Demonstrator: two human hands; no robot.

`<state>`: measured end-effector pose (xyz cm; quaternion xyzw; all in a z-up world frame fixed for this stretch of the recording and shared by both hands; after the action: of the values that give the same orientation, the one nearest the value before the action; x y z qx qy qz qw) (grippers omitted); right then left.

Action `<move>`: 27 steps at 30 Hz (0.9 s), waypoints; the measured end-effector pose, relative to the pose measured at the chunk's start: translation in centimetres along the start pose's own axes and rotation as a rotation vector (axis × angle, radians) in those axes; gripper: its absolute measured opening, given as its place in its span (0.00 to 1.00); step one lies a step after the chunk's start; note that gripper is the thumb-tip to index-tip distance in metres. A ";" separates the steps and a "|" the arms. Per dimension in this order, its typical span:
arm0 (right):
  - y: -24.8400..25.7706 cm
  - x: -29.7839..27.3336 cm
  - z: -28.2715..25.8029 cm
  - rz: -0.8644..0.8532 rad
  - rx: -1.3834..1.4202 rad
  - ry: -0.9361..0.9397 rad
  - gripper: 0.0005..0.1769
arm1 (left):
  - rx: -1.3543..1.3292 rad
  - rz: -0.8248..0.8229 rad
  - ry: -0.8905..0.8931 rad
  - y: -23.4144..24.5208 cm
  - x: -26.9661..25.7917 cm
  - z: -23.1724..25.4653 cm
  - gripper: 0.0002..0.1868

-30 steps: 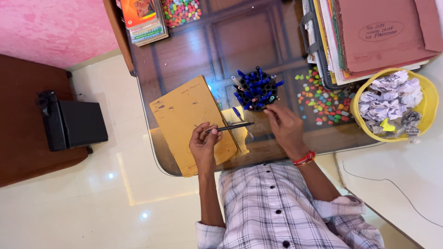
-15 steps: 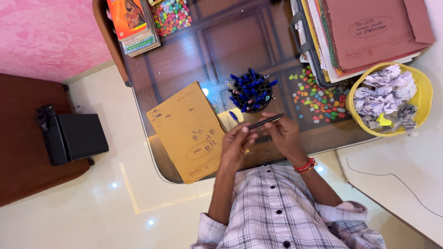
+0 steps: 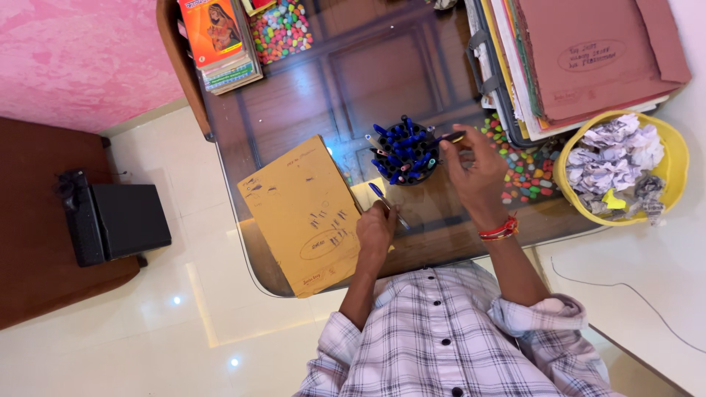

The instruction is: The person organizes a cluttered desk by moving a book, placing a matchbox on a stack, and arranging pens in a holder. They open a file folder, flip through documents, and then sort pens by color into a pen holder.

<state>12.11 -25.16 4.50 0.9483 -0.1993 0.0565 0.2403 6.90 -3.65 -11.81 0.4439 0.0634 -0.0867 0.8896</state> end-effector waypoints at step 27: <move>-1.4 0.6 -1.5 -0.010 -0.227 0.128 0.05 | -0.061 0.058 0.071 -1.8 0.1 -2.1 0.18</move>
<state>13.20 -23.47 5.34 0.9105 -0.1837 0.0928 0.3586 6.50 -3.02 -14.51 0.4209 0.0846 -0.0431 0.9021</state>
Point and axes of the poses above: each hand's wrist, its own x-axis towards the middle knuckle, its own y-axis out of the back of the hand, z = x × y, the point moved 5 cm from there along x, towards the middle knuckle, and after that the axes turned 14 degrees about -y, right-handed, at the moved point
